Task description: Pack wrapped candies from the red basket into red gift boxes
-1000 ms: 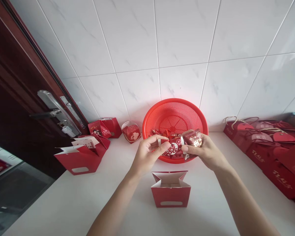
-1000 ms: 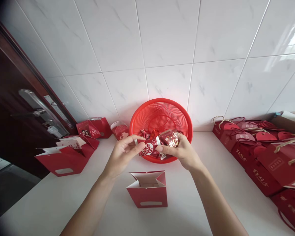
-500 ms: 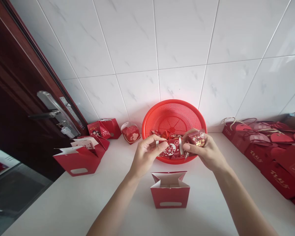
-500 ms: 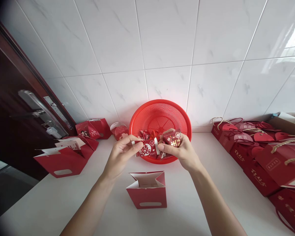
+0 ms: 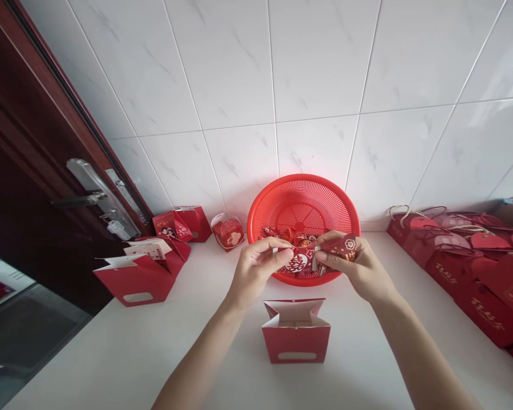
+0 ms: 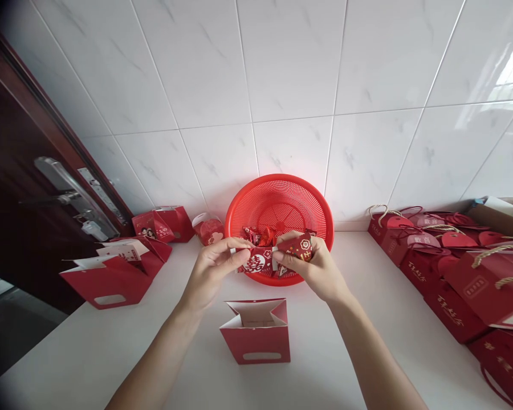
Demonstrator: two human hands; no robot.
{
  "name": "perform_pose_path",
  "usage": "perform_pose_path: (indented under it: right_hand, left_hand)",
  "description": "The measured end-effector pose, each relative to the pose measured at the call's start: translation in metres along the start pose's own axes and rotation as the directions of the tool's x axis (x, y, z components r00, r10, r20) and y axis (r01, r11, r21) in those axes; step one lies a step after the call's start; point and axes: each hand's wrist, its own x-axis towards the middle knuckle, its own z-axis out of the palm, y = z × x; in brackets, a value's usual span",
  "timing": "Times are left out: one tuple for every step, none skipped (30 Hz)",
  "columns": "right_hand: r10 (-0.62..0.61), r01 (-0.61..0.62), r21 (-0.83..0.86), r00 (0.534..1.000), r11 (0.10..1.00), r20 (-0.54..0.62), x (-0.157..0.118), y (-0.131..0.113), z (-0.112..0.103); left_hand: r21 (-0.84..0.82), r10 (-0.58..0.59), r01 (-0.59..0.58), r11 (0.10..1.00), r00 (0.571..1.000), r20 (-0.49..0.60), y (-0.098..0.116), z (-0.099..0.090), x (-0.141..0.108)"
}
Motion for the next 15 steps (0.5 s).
perform_pose_path:
  right_hand:
    - [0.001, -0.001, 0.018, 1.000, 1.000, -0.014, 0.000, 0.001, 0.001]
    - [0.002, -0.001, 0.039, 1.000, 0.999, -0.028, 0.000, 0.002, 0.001]
    - [0.007, -0.004, 0.060, 0.999, 0.998, -0.036, 0.000, 0.003, 0.001]
    - [0.013, -0.010, 0.079, 0.999, 0.997, -0.038, 0.000, 0.004, 0.001]
    - [0.022, -0.019, 0.094, 0.999, 0.995, -0.036, 0.000, 0.004, 0.001]
    - [0.032, -0.029, 0.103, 0.999, 0.994, -0.029, 0.000, 0.004, 0.000]
    - [0.039, -0.036, 0.107, 0.999, 0.994, -0.018, 0.000, 0.003, -0.001]
    - [0.041, -0.040, 0.106, 0.999, 0.994, -0.008, 0.000, 0.002, -0.002]
    - [0.038, -0.037, 0.100, 0.999, 0.994, -0.005, 0.000, 0.002, -0.004]
    - [0.033, -0.032, 0.090, 0.999, 0.995, -0.009, 0.000, 0.001, -0.006]
    - [0.026, -0.024, 0.077, 0.999, 0.997, -0.021, 0.000, 0.000, -0.007]
    - [0.018, -0.015, 0.065, 0.999, 0.998, -0.042, 0.000, 0.000, -0.009]
    - [0.011, -0.008, 0.052, 0.998, 0.999, -0.067, 0.001, 0.000, -0.011]
    - [0.006, -0.002, 0.040, 0.996, 0.999, -0.090, 0.001, 0.000, -0.013]
    - [0.002, 0.001, 0.029, 0.994, 1.000, -0.108, 0.002, 0.000, -0.014]
  left_hand:
    - [-0.070, -0.017, 0.016, 0.997, 1.000, -0.018, -0.001, 0.001, 0.001]
    - [-0.141, -0.037, 0.032, 0.990, 0.999, -0.035, -0.002, 0.003, 0.001]
    - [-0.203, -0.060, 0.049, 0.978, 0.997, -0.045, -0.004, 0.004, 0.002]
    - [-0.247, -0.082, 0.069, 0.966, 0.996, -0.046, -0.005, 0.006, 0.002]
    - [-0.269, -0.103, 0.088, 0.959, 0.994, -0.040, -0.007, 0.007, 0.002]
    - [-0.268, -0.116, 0.104, 0.958, 0.993, -0.032, -0.009, 0.008, 0.002]
    - [-0.249, -0.116, 0.106, 0.963, 0.993, -0.028, -0.010, 0.008, 0.003]
    - [-0.224, -0.099, 0.088, 0.971, 0.994, -0.037, -0.010, 0.008, 0.003]
    - [-0.201, -0.061, 0.046, 0.978, 0.996, -0.066, -0.009, 0.008, 0.004]
    - [-0.186, -0.002, -0.020, 0.982, 0.993, -0.119, -0.007, 0.007, 0.004]
    - [-0.177, 0.071, -0.103, 0.979, 0.982, -0.177, -0.004, 0.006, 0.003]
    - [-0.175, 0.146, -0.188, 0.966, 0.963, -0.225, 0.001, 0.005, 0.000]
    - [-0.177, 0.209, -0.255, 0.951, 0.948, -0.240, 0.006, 0.004, -0.005]
    - [-0.170, 0.244, -0.282, 0.944, 0.946, -0.215, 0.011, 0.003, -0.013]
    - [-0.160, 0.252, -0.277, 0.947, 0.955, -0.159, 0.014, 0.002, -0.024]
